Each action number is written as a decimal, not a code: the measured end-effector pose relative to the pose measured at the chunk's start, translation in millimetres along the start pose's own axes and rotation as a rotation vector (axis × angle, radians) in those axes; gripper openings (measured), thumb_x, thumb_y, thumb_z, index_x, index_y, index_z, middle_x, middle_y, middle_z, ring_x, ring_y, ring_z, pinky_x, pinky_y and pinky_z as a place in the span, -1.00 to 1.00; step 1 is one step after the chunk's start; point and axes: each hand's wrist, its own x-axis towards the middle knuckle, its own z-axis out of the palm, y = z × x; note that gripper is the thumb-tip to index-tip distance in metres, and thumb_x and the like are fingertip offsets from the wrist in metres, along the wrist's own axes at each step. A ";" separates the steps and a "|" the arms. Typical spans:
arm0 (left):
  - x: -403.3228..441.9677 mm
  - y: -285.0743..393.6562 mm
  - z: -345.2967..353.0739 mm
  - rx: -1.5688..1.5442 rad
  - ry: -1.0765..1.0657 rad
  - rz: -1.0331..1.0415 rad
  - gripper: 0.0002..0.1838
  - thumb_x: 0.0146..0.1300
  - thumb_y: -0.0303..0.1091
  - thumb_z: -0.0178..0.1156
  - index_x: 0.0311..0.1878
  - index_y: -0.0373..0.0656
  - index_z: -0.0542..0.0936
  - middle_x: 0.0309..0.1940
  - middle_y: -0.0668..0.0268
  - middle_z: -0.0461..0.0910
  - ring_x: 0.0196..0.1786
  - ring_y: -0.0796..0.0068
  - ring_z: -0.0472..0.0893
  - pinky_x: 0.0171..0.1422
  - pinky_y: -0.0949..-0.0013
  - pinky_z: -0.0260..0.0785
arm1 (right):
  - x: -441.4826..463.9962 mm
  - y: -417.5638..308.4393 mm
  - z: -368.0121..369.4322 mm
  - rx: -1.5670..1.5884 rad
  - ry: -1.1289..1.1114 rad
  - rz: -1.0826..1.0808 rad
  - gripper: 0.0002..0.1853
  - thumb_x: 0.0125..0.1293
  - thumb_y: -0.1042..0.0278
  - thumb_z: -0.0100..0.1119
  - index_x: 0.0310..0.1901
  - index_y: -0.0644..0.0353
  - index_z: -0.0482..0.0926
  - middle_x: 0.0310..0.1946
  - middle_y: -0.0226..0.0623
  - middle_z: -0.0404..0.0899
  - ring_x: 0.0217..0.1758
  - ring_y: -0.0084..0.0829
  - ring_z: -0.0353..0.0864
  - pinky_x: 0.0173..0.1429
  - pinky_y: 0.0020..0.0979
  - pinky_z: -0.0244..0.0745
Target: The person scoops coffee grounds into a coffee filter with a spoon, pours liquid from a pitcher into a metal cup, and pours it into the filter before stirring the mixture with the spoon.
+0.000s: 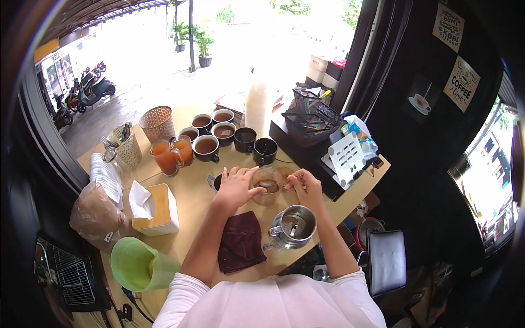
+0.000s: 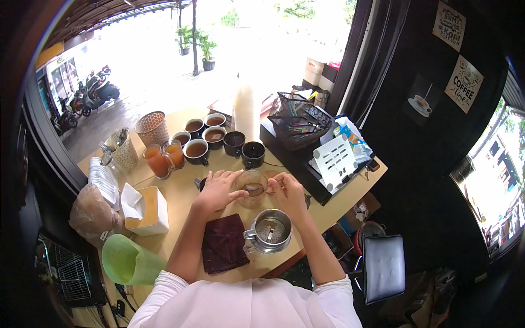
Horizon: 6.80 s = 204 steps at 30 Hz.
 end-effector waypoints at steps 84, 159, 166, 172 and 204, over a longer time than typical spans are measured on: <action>-20.9 64.0 -31.5 -0.919 -0.536 0.799 0.01 -0.10 -0.34 0.58 0.45 -0.19 0.26 0.41 0.20 0.34 0.45 0.39 0.30 0.57 0.28 0.04 | -88.1 -82.7 -94.8 0.490 0.182 0.093 -0.69 0.53 0.23 0.01 -0.29 0.31 0.47 -0.47 -0.23 0.56 -0.59 -0.49 0.56 -0.47 -0.53 0.44; -5.6 9.6 -11.6 0.073 -0.207 -0.087 0.09 0.15 0.40 0.14 0.53 -0.20 0.07 0.57 0.26 0.02 0.61 0.08 -0.11 0.61 -0.22 -0.31 | 2.2 -0.6 2.7 0.067 0.020 0.126 -0.82 0.45 0.36 0.11 -0.24 0.32 0.55 -0.46 -0.25 0.70 -0.35 -0.56 0.72 -0.27 -0.53 0.57; -5.7 9.3 -11.3 0.087 -0.206 -0.084 0.09 0.15 0.40 0.14 0.53 -0.19 0.07 0.56 0.25 0.03 0.61 0.07 -0.09 0.61 -0.21 -0.29 | -0.5 -6.3 -3.0 0.039 0.016 0.043 -0.85 0.45 0.38 0.10 -0.22 0.30 0.52 -0.45 -0.25 0.70 -0.33 -0.54 0.73 -0.25 -0.51 0.57; -8.3 10.0 -12.6 0.078 -0.159 -0.054 0.01 0.21 0.31 0.14 0.52 -0.20 0.09 0.55 0.21 0.07 0.59 0.04 -0.04 0.62 -0.13 -0.25 | -10.8 -17.6 -18.9 0.156 0.037 0.019 -0.84 0.49 0.32 0.06 -0.15 0.26 0.51 -0.43 -0.32 0.68 -0.31 -0.54 0.72 -0.29 -0.54 0.51; -29.5 66.7 -41.3 -0.875 -0.457 0.788 0.08 -0.05 -0.36 0.56 0.53 -0.14 0.12 0.36 0.23 0.42 0.39 0.44 0.37 0.53 0.28 0.12 | -40.5 -119.4 -98.6 0.284 -0.177 0.011 -0.62 0.54 0.11 -0.03 -0.29 0.31 0.49 -0.49 -0.31 0.52 -0.48 -0.56 0.54 -0.32 -0.56 0.44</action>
